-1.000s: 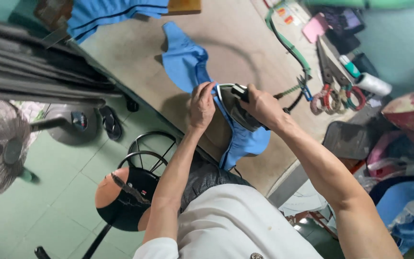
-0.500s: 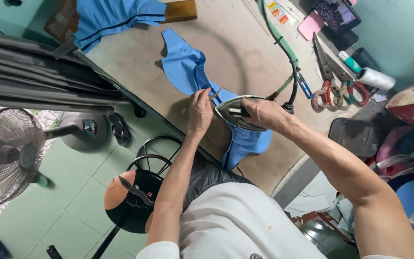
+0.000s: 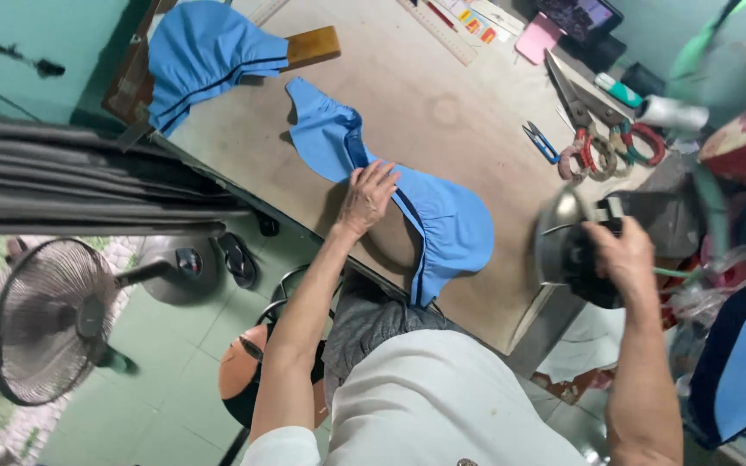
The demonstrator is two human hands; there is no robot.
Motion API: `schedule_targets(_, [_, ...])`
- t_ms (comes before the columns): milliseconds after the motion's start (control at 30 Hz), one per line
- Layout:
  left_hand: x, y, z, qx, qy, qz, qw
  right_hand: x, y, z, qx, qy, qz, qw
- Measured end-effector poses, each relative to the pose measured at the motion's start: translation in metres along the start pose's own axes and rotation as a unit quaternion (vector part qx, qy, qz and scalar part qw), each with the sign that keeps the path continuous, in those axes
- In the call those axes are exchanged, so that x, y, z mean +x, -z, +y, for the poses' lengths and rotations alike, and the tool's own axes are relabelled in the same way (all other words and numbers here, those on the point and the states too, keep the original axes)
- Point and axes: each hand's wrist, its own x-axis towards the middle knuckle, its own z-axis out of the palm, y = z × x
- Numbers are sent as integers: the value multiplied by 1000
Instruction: Ironing and pressing blue fabric garment pieces on a tailor's workstation.
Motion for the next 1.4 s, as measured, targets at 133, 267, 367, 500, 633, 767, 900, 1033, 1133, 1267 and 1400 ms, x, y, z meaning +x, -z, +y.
schedule_targets(133, [6, -9, -19, -50, 47, -59, 996, 17, 18, 73, 51, -37, 127, 990])
schedule_targets(267, [17, -10, -33, -85, 33, -79, 993, 32, 29, 128, 82, -54, 182, 978])
schedule_targets(367, [26, -13, -43, -131, 3, -83, 988, 56, 16, 181, 113, -93, 216, 965])
schedule_targets(500, [49, -3, -47, -140, -12, -106, 984, 20, -17, 122, -254, 33, 388, 885])
schedule_targets(633, [59, -12, -66, -178, -32, -106, 978, -22, -97, 2, 2, 18, 297, 955])
schedule_targets(767, [67, -1, -78, -222, -15, -96, 970, -30, -215, -31, 5, 51, 139, 989])
schedule_targets(900, [59, -3, -85, -247, -9, -113, 962, 27, -265, 17, 93, 89, 160, 979])
schedule_targets(1033, [53, 5, -74, -272, 13, -95, 958, 33, -214, -15, -140, 156, 367, 906])
schedule_targets(1133, [45, 2, -74, -271, 21, -85, 959, 23, -220, -35, -208, 189, 429, 858])
schedule_targets(1267, [38, -5, -90, -263, 16, -98, 960, 1, -293, -39, -108, 378, 380, 838])
schedule_targets(1400, [44, -4, -103, -264, 4, -114, 958, -27, -306, -38, -58, 321, 337, 883])
